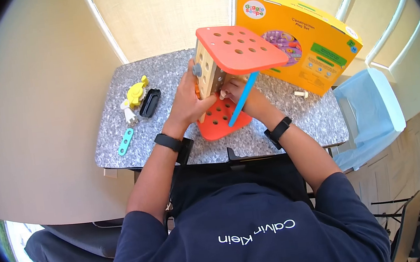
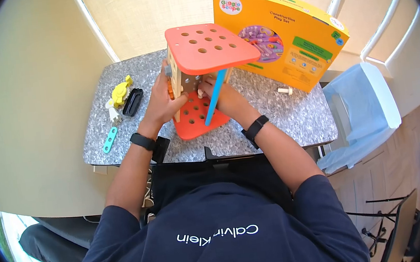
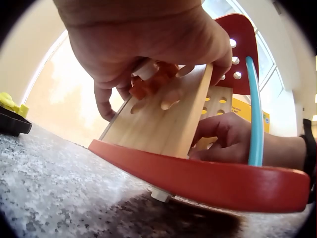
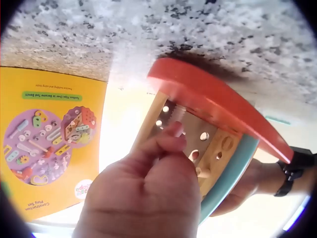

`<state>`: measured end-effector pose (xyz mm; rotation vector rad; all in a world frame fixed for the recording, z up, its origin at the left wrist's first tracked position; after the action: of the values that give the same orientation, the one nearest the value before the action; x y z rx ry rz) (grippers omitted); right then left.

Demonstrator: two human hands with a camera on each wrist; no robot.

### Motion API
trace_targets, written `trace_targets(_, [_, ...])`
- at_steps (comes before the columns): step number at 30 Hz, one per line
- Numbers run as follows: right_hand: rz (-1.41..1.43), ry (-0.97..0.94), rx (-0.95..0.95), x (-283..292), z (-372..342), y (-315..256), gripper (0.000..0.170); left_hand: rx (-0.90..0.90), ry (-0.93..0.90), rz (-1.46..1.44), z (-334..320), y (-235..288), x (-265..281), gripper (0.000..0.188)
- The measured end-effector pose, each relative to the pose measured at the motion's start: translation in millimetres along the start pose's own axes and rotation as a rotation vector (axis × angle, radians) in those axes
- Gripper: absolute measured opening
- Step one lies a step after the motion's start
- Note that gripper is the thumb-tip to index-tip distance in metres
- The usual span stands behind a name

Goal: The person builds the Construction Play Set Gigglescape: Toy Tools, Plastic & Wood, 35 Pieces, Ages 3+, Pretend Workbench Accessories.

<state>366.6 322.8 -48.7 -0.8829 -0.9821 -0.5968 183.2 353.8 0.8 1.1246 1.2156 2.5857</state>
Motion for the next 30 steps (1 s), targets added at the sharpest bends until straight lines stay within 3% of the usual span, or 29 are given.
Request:
trace_targets(6, [-0.055, -0.053, -0.116, -11.7, 9.1, -4.3, 0.028, 0.043, 0.012, -0.033, -2.8, -7.6, 1.3, 0.105])
trace_targets(14, [0.250, 0.014, -0.115, -8.9, 6.3, -3.4, 0.030, -0.017, 0.030, -0.016, -1.9, -2.6, 1.9, 0.105])
trace_targets(20, [-0.048, 0.095, -0.123, -5.1, 9.6, -7.5, 0.024, 0.000, 0.016, 0.033, -1.9, 0.2, 0.8, 0.107])
trace_targets(23, [-0.010, -0.009, -0.193, -5.5, 10.5, -6.4, 0.013, 0.011, 0.004, 0.001, -1.5, -1.5, 0.4, 0.103])
trace_targets(30, [-0.012, -0.029, -0.250, -7.0, 15.3, -7.2, 0.011, 0.007, 0.028, 0.014, -1.3, -7.2, -0.4, 0.109])
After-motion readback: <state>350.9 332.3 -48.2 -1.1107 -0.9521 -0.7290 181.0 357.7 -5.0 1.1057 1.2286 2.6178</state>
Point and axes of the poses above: each hand's wrist, its own z-axis towards the middle knuckle, its own x-axis out of the back of the hand, y = z × x, the point moved 5 cm from there along z, towards the middle knuckle, and after that the axes turned 14 degrees about -y, right-handed, at the moved point
